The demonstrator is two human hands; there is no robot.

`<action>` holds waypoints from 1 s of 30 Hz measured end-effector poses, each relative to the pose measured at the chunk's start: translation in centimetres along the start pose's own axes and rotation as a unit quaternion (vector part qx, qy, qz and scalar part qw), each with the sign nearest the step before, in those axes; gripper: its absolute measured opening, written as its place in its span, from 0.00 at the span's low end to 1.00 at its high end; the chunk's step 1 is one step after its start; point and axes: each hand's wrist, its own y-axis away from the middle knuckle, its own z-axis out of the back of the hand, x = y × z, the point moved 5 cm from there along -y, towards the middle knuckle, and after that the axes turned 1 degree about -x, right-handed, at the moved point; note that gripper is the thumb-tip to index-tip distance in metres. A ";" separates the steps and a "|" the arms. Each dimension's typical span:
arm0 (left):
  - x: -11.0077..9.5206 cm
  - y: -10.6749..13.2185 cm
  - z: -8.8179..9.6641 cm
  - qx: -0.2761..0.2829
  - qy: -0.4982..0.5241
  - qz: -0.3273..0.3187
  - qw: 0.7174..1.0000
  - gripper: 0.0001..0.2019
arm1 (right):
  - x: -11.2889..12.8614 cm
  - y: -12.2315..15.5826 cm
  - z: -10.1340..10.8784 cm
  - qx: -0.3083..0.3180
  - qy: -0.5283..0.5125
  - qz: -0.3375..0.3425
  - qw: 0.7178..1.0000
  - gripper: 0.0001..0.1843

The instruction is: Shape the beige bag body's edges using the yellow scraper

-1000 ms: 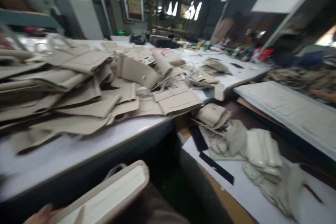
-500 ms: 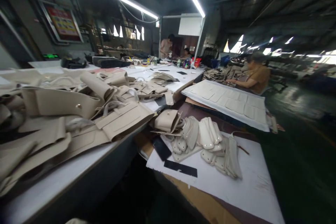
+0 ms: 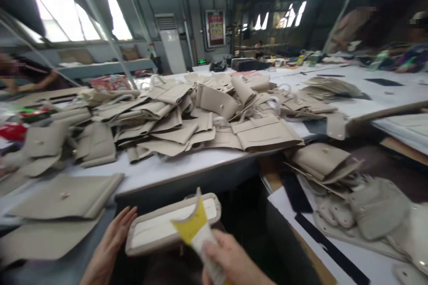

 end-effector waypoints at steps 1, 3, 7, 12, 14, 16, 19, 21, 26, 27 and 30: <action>0.6 0.6 0.2 0.023 -0.008 -0.007 1.000 0.45 | 0.8 -0.4 0.9 -0.006 0.032 0.014 0.999 0.28; 1.6 1.6 0.3 0.043 -0.038 -0.021 0.998 0.45 | 3.1 -1.8 3.2 -0.052 0.095 0.063 0.992 0.29; 2.0 2.6 0.1 -0.006 -0.061 -0.027 0.998 0.42 | 7.3 -6.3 6.6 -0.119 0.132 0.110 0.978 0.25; 1.8 2.4 -0.1 0.017 0.002 -0.020 1.000 0.38 | 10.0 -12.9 7.0 -0.149 0.140 0.120 0.971 0.22; 2.1 2.3 0.1 0.030 0.015 -0.021 0.999 0.37 | 11.1 -15.3 6.8 -0.167 0.145 0.130 0.966 0.19; 2.3 2.2 0.3 0.034 0.023 -0.025 0.999 0.36 | 12.4 -17.5 6.5 -0.186 0.144 0.141 0.962 0.18; 2.4 2.2 0.3 0.035 0.037 -0.026 0.998 0.35 | 14.5 -19.5 6.1 -0.215 0.130 0.169 0.953 0.16; 2.2 2.6 -0.1 0.039 0.041 -0.017 0.998 0.34 | 15.5 -19.5 5.9 -0.234 0.119 0.197 0.945 0.15; 3.2 2.8 -0.5 -0.044 0.058 0.021 0.997 0.31 | 16.4 -16.0 7.6 -0.312 0.158 0.292 0.890 0.16; 3.9 2.4 -0.5 -0.055 0.074 0.052 0.994 0.33 | 16.3 -15.1 8.2 -0.327 0.176 0.313 0.874 0.18; 5.6 1.3 -0.8 -0.049 0.101 0.121 0.986 0.43 | 14.5 -12.0 9.2 -0.352 0.212 0.345 0.844 0.21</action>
